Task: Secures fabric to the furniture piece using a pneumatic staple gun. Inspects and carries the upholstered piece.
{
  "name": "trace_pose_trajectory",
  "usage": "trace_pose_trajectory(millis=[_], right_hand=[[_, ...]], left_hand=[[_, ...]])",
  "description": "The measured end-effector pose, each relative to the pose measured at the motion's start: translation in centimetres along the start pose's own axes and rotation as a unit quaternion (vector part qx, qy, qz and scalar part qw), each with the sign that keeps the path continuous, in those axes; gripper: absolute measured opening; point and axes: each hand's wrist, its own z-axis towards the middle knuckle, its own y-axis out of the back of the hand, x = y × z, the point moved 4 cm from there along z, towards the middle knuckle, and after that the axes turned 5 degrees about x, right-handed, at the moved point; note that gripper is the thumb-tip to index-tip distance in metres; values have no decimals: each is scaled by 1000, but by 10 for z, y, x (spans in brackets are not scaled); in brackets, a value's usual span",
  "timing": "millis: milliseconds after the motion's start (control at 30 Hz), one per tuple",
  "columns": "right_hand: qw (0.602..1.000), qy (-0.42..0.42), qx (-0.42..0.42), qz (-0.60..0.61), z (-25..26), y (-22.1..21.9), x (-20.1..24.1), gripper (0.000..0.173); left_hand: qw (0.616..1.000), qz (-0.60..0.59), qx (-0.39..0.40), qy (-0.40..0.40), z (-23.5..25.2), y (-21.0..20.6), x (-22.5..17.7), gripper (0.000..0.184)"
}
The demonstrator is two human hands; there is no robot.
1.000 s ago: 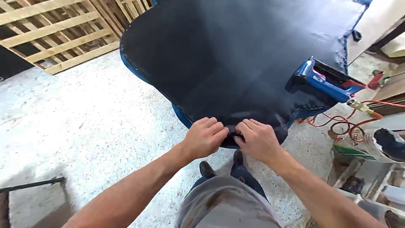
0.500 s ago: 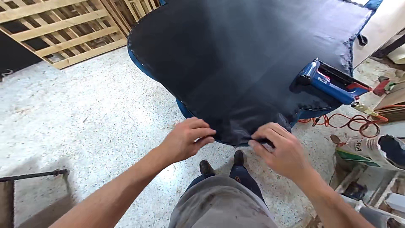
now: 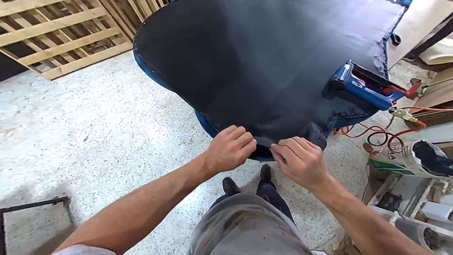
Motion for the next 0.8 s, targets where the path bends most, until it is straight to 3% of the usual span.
trace_pose_trajectory(millis=[100,200,300,367,500,567,800], right_hand=[[1000,17,16,13,-14,-8,5,10],[998,9,64,27,-16,-6,6,14],[993,-36,85,79,-10,-2,3,14],[987,-62,98,112,-5,-1,-2,18],[974,-77,176,120,10,-11,-9,34],[978,-46,184,93,18,-18,-6,29],[998,27,48,-20,24,-21,10,14]], left_hand=[[1000,-25,4,-2,-16,-8,-10,12],[997,-58,36,48,-18,-8,-11,12],[984,-134,67,92,-16,-2,-3,24],[976,-174,100,87,-18,3,5,34],[964,-208,151,72,-16,7,20,37],[968,-186,160,54,-10,5,20,32],[998,-62,-10,-11,-7,-11,0,9]])
